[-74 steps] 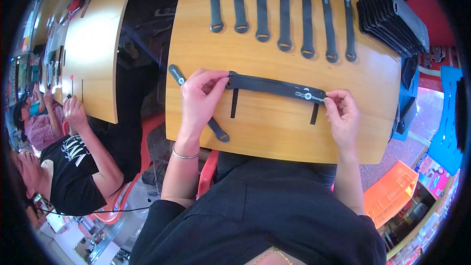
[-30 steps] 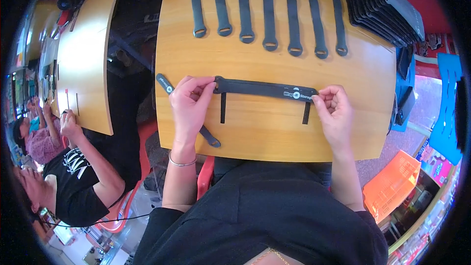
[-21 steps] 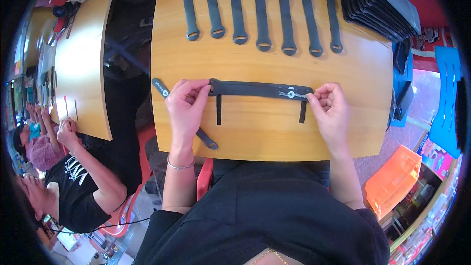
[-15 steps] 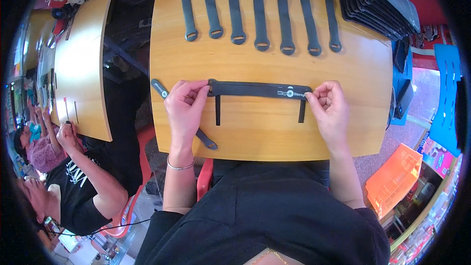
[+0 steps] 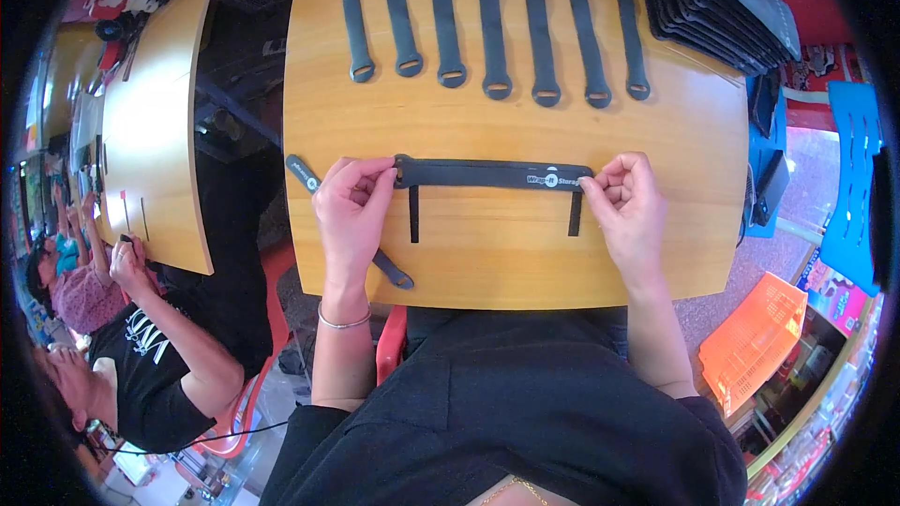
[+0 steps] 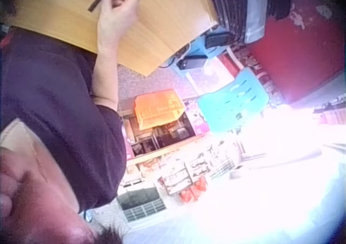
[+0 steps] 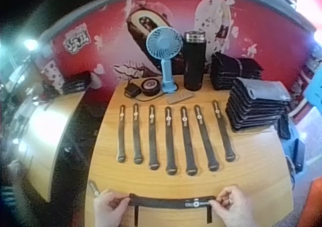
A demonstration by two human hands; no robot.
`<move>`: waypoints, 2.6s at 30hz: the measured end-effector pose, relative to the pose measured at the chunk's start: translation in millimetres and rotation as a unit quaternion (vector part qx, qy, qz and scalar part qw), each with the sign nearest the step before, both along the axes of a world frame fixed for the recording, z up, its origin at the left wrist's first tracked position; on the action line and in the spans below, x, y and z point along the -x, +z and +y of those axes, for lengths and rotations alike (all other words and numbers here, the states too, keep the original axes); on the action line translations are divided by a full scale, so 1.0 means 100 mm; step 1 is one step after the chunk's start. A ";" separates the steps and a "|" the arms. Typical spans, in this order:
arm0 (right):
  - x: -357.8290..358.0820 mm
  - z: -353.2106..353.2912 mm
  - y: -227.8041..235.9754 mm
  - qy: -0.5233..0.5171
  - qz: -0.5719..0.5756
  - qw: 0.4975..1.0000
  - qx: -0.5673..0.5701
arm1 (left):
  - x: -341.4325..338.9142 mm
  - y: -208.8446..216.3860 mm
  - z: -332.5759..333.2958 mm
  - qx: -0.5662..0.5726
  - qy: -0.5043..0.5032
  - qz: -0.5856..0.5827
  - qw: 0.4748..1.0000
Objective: The worker is inserting small rods into fabric straps and organizing them on a workbench.
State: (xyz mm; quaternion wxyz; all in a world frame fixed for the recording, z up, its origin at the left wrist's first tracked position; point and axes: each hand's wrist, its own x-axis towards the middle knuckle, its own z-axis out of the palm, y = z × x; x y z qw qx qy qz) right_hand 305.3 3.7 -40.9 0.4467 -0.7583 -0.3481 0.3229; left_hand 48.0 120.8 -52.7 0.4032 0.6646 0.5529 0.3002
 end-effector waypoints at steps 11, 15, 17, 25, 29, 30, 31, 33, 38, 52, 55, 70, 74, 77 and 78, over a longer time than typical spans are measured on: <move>0.00 0.00 0.00 -0.002 -0.014 1.000 0.015 | -0.01 0.02 0.00 -0.009 0.002 0.009 1.000; -0.01 -0.01 -0.03 -0.006 -0.010 1.000 0.011 | -0.02 0.02 0.00 -0.007 0.000 0.002 1.000; 0.00 -0.01 -0.02 0.000 -0.025 1.000 0.007 | -0.02 0.03 0.00 -0.011 -0.001 0.005 1.000; 0.03 -0.02 -0.03 -0.003 -0.022 1.000 -0.011 | -0.02 0.00 0.00 -0.030 0.006 -0.010 0.999; 0.04 -0.02 -0.02 0.004 -0.050 0.999 -0.010 | -0.02 0.04 -0.01 -0.033 0.006 -0.003 0.999; 0.04 -0.02 -0.02 0.000 -0.052 0.999 -0.016 | -0.02 0.04 -0.01 -0.036 0.005 -0.001 0.999; 0.04 -0.02 -0.01 -0.001 -0.052 0.998 -0.017 | -0.02 0.03 -0.01 -0.038 0.003 0.001 0.999; 0.04 -0.03 0.01 0.005 -0.066 0.998 -0.010 | -0.02 0.02 -0.02 -0.038 0.003 -0.001 0.999; 0.06 -0.04 0.00 0.004 -0.077 0.997 -0.008 | -0.03 0.03 -0.03 -0.043 -0.001 0.011 0.999; 0.01 -0.07 -0.01 0.034 -0.133 0.990 -0.030 | -0.05 0.08 -0.13 -0.179 -0.042 0.115 0.976; -0.02 -0.09 -0.04 0.027 -0.122 0.991 -0.049 | -0.03 0.10 -0.15 -0.162 -0.046 0.121 0.978; 0.24 -0.21 0.07 0.313 -0.370 0.864 -0.138 | -0.41 0.17 -0.65 -0.239 -0.283 0.272 0.888; 0.24 -0.22 0.06 0.314 -0.356 0.874 -0.102 | -0.40 0.16 -0.66 -0.239 -0.283 0.272 0.888; 0.22 -0.22 0.06 0.321 -0.338 0.880 -0.090 | -0.41 0.22 -0.65 -0.232 -0.289 0.280 0.886; 0.21 -0.20 0.06 0.325 -0.324 0.884 -0.084 | -0.43 0.24 -0.64 -0.227 -0.285 0.281 0.888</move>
